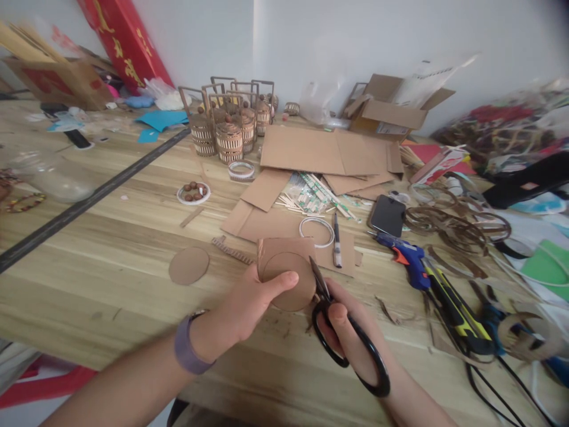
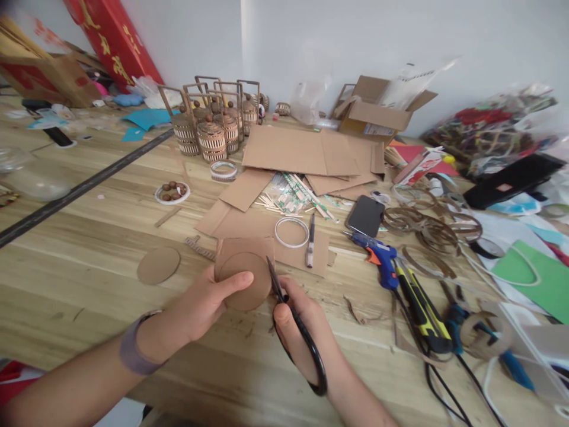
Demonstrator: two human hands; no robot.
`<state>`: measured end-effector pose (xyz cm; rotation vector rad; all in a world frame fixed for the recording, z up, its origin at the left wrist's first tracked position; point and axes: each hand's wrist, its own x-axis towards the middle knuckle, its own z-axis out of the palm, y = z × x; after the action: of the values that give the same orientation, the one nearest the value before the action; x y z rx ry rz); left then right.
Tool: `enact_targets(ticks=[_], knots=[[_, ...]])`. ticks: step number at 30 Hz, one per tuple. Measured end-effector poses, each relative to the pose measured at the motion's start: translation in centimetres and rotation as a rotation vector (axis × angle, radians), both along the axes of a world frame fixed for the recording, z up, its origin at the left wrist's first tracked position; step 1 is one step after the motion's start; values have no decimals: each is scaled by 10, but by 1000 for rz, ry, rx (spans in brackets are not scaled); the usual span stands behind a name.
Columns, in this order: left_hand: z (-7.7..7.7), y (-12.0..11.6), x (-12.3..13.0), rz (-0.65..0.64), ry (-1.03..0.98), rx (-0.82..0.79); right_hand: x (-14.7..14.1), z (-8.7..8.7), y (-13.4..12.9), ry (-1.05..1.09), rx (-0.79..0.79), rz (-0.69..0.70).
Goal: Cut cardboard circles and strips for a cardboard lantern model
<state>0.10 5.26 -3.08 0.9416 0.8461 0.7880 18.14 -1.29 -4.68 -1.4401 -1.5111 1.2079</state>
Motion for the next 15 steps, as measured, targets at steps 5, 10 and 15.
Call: enact_targets(ticks=[5, 10, 15], knots=[[-1, 0, -1, -22, -16, -12, 4, -2, 3, -20, 47, 17], [-3, 1, 0, -22, -26, -36, 7, -3, 4, -42, 46, 43], [-4, 1, 0, -29, -37, -79, 5, 2, 3, -49, 22, 43]])
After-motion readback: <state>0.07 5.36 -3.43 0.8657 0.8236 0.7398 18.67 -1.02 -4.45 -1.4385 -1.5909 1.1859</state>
